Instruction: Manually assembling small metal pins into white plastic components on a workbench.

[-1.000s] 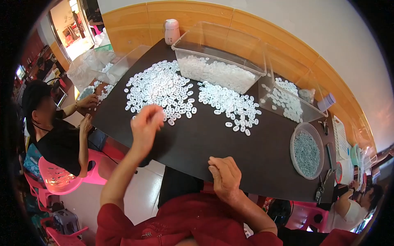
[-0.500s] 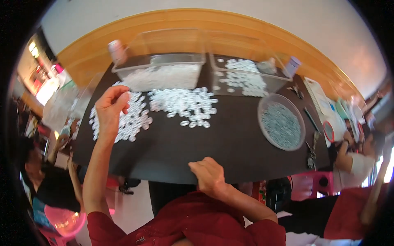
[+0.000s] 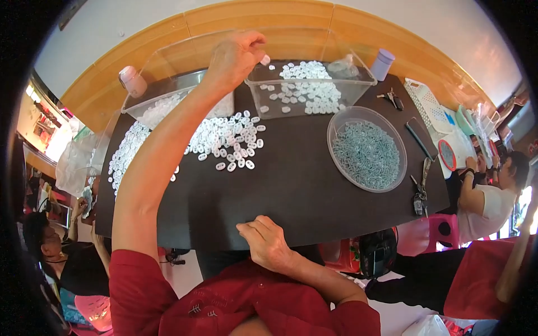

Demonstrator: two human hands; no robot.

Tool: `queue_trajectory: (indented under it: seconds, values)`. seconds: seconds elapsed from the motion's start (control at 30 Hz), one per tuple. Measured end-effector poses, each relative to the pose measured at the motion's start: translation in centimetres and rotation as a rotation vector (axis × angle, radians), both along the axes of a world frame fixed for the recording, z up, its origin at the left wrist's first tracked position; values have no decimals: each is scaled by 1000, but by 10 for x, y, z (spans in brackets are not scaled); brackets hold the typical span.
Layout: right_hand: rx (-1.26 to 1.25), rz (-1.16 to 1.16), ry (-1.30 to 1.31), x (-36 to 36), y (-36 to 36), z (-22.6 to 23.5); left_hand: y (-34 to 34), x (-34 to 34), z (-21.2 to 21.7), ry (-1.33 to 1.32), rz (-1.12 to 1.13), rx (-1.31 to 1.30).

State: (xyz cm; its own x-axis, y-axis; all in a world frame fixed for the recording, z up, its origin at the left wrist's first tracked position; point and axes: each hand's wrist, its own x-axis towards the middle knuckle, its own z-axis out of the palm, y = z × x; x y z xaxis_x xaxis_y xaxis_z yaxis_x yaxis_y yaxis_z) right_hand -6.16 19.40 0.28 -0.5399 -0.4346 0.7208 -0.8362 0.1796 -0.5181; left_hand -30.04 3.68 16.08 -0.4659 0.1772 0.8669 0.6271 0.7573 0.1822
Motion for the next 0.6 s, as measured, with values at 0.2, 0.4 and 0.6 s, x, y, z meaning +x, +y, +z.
queue_trajectory:
  seconds: [0.2, 0.4, 0.6]
  values:
    - [-97, 44, -128, -9, 2, -6, -14, 50, -47, -60, -75, -101]
    - [-30, 35, -118, -3, 0, 2, -58, 135, -120, -356, 67, -186]
    - [28, 31, -72, 0, -2, -4, -92, 158, -135, -334, 253, -40]
